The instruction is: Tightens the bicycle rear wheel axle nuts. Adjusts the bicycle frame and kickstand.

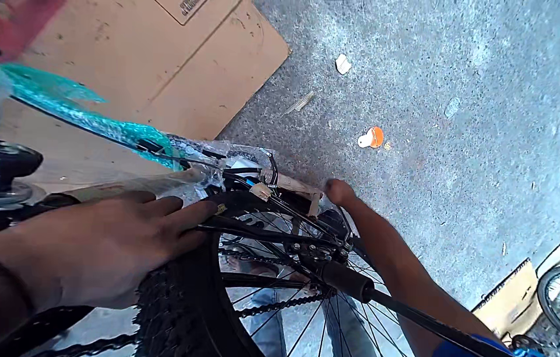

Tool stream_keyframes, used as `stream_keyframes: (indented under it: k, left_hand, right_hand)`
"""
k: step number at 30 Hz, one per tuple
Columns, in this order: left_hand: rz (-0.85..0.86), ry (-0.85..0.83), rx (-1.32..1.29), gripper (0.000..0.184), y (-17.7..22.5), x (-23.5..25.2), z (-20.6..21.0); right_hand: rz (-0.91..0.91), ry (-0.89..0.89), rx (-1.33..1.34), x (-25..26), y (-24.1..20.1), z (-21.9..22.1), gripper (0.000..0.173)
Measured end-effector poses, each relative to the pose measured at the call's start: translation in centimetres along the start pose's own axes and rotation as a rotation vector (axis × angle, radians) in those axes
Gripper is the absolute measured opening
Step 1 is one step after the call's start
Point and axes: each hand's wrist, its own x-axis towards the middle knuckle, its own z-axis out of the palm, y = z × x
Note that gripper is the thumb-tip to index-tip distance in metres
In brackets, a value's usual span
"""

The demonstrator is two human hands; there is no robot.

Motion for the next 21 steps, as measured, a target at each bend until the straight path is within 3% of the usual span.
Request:
stream_keyframes:
  k: [2, 4, 7, 9, 12, 14, 17, 21]
  left_hand:
    - [0.005, 0.060, 0.013, 0.067, -0.2, -0.1, -0.1]
    - [0.016, 0.087, 0.018, 0.068, 0.3, 0.1, -0.6]
    - [0.010, 0.084, 0.017, 0.072, 0.5, 0.4, -1.2]
    - [0.034, 0.159, -0.001, 0.075, 0.1, 0.4, -0.2]
    - [0.054, 0.232, -0.043, 0.079, 0.2, 0.4, 0.1]
    - [0.097, 0.210, -0.034, 0.082, -0.1, 0.6, -1.2]
    - [0.120, 0.197, -0.034, 0.079, 0.0, 0.5, -2.2]
    - [0.168, 0.235, -0.038, 0.065, -0.3, 0.5, -1.3]
  right_hand:
    - [0.141, -0.058, 0.010, -2.6, 7.6, 2.0, 0.036]
    - [0.076, -0.055, 0.044, -9.7, 15.0, 4.5, 0.031]
    - [-0.050, 0.171, 0.003, -23.2, 18.0, 3.4, 0.036]
    - [-0.237, 0.332, -0.110, -30.1, 15.8, 0.8, 0.041]
    - [-0.737, 0.527, -0.173, -33.3, 8.6, -3.9, 0.033]
    - [-0.995, 0.588, -0.122, -31.2, 3.2, -6.8, 0.031]
    - [-1.172, 0.536, 0.033, -25.9, -4.8, -9.5, 0.037]
    - [-1.148, 0.340, 0.151, -16.7, -12.5, -9.1, 0.042]
